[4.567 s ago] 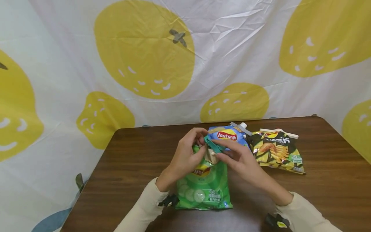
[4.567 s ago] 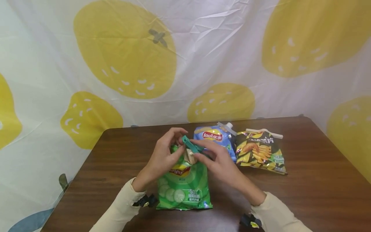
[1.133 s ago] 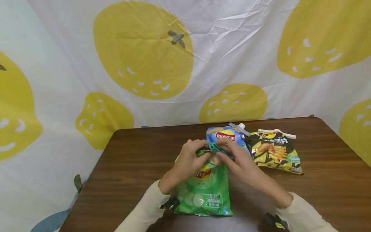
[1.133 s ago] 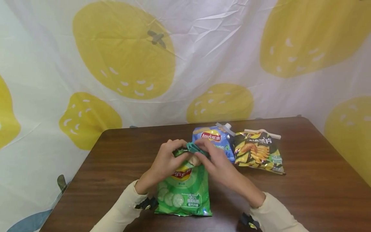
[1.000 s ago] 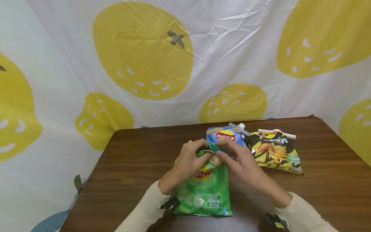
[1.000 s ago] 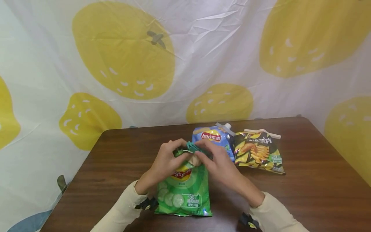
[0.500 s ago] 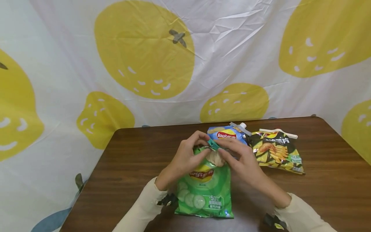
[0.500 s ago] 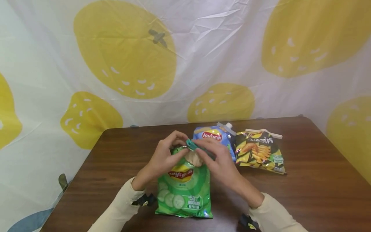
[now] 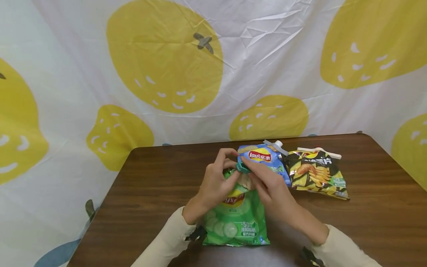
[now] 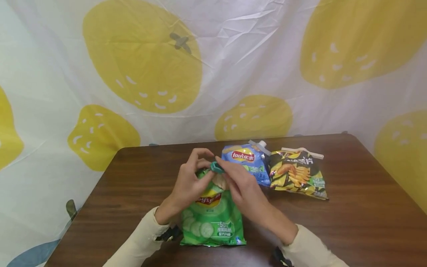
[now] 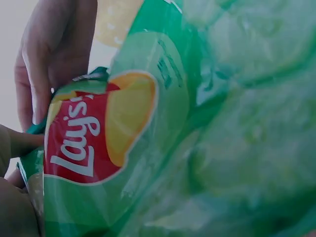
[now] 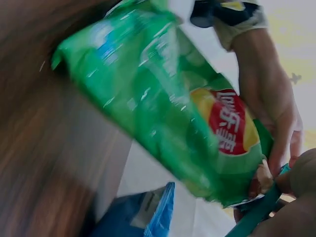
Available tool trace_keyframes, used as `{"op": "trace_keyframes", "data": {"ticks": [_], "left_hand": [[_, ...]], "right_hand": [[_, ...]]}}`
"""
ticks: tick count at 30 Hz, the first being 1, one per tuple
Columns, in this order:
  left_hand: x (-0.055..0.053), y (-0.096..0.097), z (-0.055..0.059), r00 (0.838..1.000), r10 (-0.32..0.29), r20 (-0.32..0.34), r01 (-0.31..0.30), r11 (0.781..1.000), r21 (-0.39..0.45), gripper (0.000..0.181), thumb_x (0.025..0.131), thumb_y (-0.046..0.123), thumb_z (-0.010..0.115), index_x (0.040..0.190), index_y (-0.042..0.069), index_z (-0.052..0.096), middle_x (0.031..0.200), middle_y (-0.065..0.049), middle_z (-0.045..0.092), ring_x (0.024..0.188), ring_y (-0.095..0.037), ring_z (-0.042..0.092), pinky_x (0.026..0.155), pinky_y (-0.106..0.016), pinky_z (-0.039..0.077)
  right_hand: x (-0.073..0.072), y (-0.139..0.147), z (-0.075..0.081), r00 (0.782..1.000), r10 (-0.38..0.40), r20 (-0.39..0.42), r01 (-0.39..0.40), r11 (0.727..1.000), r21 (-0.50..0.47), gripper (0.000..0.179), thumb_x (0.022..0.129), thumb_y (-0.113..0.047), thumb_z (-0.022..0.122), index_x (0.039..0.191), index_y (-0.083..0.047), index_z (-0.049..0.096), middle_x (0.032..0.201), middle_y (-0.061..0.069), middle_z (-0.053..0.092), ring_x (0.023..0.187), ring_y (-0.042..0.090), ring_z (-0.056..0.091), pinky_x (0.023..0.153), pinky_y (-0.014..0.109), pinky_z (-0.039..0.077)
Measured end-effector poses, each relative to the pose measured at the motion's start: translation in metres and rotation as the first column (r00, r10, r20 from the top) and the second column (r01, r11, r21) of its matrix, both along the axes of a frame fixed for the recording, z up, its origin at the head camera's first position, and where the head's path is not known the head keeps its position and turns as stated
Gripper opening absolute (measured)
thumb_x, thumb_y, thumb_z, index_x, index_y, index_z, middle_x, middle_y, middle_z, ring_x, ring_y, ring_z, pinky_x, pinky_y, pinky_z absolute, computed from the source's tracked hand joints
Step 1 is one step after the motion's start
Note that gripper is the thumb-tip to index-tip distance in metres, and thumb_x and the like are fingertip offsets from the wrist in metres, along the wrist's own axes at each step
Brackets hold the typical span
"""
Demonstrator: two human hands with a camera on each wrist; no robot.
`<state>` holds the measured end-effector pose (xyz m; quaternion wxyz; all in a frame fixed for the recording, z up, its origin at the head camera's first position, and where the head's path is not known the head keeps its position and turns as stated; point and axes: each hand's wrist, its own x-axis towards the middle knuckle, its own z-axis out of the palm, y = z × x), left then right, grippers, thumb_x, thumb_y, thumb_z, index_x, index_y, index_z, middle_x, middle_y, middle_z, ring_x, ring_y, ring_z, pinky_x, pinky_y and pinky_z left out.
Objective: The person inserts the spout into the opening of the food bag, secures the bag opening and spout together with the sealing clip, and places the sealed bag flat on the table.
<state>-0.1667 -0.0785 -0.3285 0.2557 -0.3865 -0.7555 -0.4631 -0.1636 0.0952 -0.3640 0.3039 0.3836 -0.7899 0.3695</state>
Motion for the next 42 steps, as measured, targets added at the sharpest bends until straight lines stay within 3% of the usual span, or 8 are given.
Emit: {"op": "trace_keyframes", "data": {"ticks": [8,15,21,24,27,33,37,42], "left_hand": [[0.003,0.000,0.001,0.999,-0.018,0.045,0.019,1.000,-0.022,0.030,0.082,-0.004,0.059,0.108,-0.003,0.045,0.076,-0.010,0.067,0.080,-0.017,0.064,0.074,-0.030,0.050],[0.002,-0.003,0.006,0.976,-0.056,0.213,0.062,0.998,-0.025,0.015,0.082,0.007,0.063,0.094,0.000,0.057,0.077,-0.008,0.060,0.067,-0.015,0.057,0.060,-0.026,0.049],[0.001,-0.005,0.012,0.964,-0.110,0.240,0.128,0.990,-0.064,0.009,0.084,0.007,0.061,0.090,0.001,0.058,0.070,-0.008,0.055,0.059,-0.018,0.049,0.053,-0.027,0.042],[0.002,-0.005,0.013,0.966,-0.117,0.229,0.134,0.989,-0.057,0.008,0.084,0.006,0.060,0.090,0.000,0.058,0.071,-0.008,0.055,0.059,-0.017,0.048,0.052,-0.027,0.042],[0.001,-0.006,0.013,0.968,-0.098,0.231,0.110,0.993,-0.040,0.008,0.085,0.006,0.059,0.091,0.000,0.059,0.076,-0.009,0.058,0.061,-0.018,0.050,0.054,-0.027,0.043],[-0.007,-0.015,0.009,0.973,-0.019,0.231,0.024,1.000,-0.018,0.009,0.084,0.009,0.061,0.090,0.003,0.059,0.078,-0.007,0.059,0.063,-0.018,0.051,0.055,-0.028,0.044],[-0.021,-0.021,-0.004,0.980,0.011,0.200,-0.001,0.999,-0.049,0.013,0.085,0.017,0.060,0.097,0.010,0.058,0.081,-0.001,0.060,0.068,-0.012,0.054,0.058,-0.026,0.046],[-0.032,-0.042,-0.016,0.980,0.154,0.126,-0.143,0.985,-0.094,0.033,0.086,0.030,0.058,0.116,0.019,0.050,0.099,0.004,0.059,0.092,-0.012,0.054,0.079,-0.032,0.042]], "right_hand": [[-0.001,0.004,0.002,0.992,0.044,0.122,-0.029,0.992,-0.125,0.043,0.081,0.005,0.059,0.121,-0.010,0.056,0.112,0.001,0.061,0.089,0.012,0.059,0.071,0.017,0.044],[-0.002,0.009,-0.005,0.964,0.054,0.260,-0.010,0.986,-0.167,0.034,0.084,-0.004,0.059,0.117,-0.008,0.052,0.114,0.003,0.060,0.103,0.014,0.058,0.081,0.022,0.047],[-0.002,0.010,-0.005,0.966,0.133,0.222,-0.082,0.971,-0.223,0.035,0.081,0.005,0.060,0.113,-0.006,0.048,0.109,0.005,0.061,0.101,0.018,0.060,0.080,0.024,0.048],[-0.001,0.010,-0.002,0.965,0.141,0.220,-0.094,0.973,-0.211,0.036,0.082,0.004,0.059,0.114,-0.007,0.047,0.109,0.005,0.060,0.101,0.021,0.060,0.081,0.025,0.048],[-0.003,0.013,0.001,0.955,0.090,0.281,-0.063,0.993,-0.103,0.039,0.086,-0.008,0.058,0.121,-0.013,0.043,0.112,0.001,0.059,0.105,0.017,0.057,0.085,0.029,0.047],[-0.012,0.023,0.007,0.901,-0.054,0.431,-0.022,0.985,0.169,0.045,0.084,-0.040,0.059,0.126,-0.029,0.045,0.121,-0.009,0.054,0.109,0.008,0.051,0.087,0.034,0.044],[-0.015,0.030,0.012,0.839,0.027,0.543,-0.096,0.990,0.099,0.045,0.083,-0.035,0.061,0.126,-0.030,0.046,0.119,-0.007,0.056,0.107,0.008,0.054,0.085,0.028,0.046],[-0.008,0.032,0.022,0.777,0.076,0.625,-0.091,0.996,-0.008,0.044,0.083,-0.023,0.064,0.124,-0.023,0.050,0.113,-0.001,0.060,0.102,0.011,0.058,0.083,0.027,0.047]]}}
